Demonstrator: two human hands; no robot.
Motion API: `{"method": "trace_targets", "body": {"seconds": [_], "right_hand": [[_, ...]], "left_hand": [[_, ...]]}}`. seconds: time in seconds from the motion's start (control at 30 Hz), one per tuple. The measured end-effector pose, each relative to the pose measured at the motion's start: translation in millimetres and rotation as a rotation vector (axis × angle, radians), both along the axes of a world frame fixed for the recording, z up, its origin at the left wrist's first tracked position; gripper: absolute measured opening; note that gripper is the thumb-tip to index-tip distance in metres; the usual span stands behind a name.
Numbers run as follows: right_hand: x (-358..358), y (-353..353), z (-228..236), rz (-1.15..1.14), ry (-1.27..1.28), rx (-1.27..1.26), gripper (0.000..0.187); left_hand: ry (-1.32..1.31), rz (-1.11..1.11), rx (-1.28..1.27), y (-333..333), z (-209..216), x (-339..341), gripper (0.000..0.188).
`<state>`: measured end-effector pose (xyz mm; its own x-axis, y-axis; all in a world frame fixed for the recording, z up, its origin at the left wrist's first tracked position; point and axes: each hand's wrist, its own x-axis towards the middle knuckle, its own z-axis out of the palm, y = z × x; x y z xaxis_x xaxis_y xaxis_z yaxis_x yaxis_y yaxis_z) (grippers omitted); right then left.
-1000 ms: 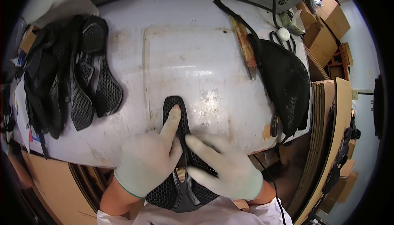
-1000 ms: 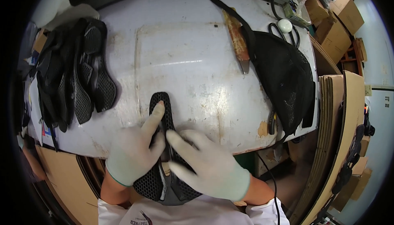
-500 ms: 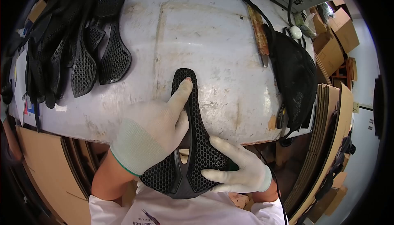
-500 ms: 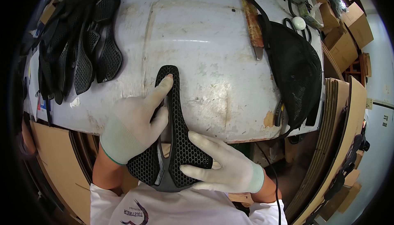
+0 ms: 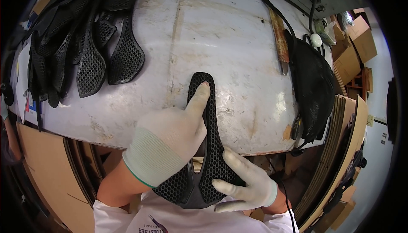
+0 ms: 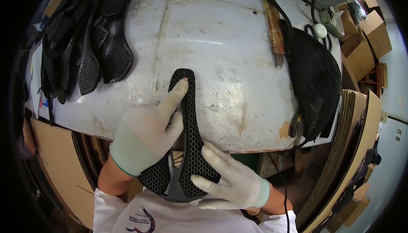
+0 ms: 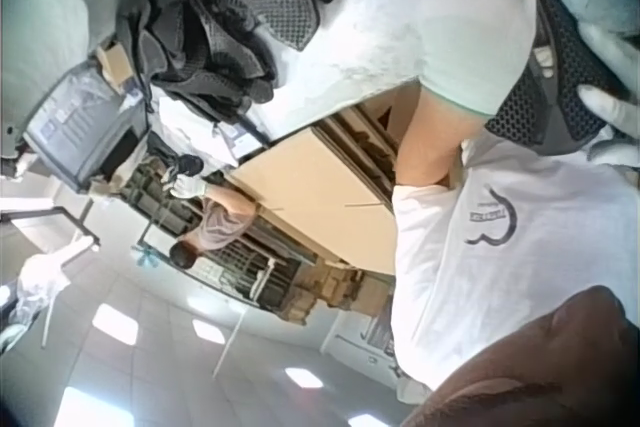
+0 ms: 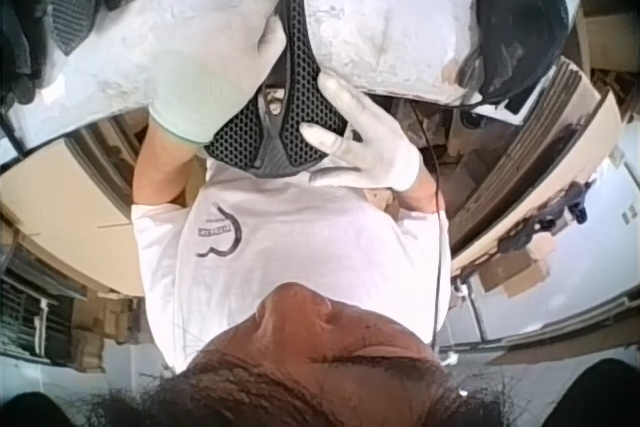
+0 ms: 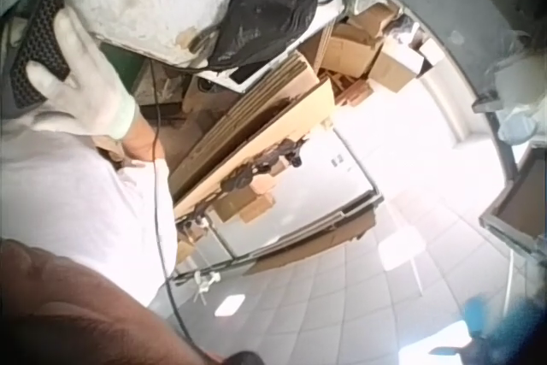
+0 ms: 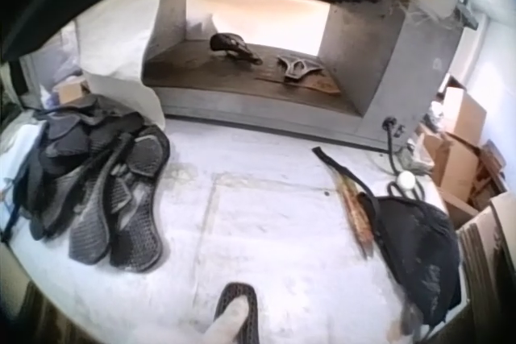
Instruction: Inspecting and preparing bicycle saddle components at a manufacturing workbench.
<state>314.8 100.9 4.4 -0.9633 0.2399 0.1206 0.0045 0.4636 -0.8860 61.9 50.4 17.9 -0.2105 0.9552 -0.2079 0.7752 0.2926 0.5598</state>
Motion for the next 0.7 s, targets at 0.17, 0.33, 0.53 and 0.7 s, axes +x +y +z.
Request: {"method": "trace_targets", "body": {"seconds": [0.17,0.33,0.53,0.7], "right_hand": [[-3,-16,-16,-0.06,0.021,-0.014,0.06],[-4,-29,-12,-0.132,-0.154,0.001,0.042],[-22,-13,5,-0.093,-0.052,0.467,0.036],[-25,-5,1,-0.038,0.044,0.449,0.034]], "left_hand": [[0.054,0.007,0.011,-1,1,2,0.056],[0.01,0.001,0.052,-3,-2,1,0.058],[-0.013,-0.037,0.061,-2,-1,-5,0.059],[-0.038,-0.05,0.026,-4,-3,-10,0.059]]}}
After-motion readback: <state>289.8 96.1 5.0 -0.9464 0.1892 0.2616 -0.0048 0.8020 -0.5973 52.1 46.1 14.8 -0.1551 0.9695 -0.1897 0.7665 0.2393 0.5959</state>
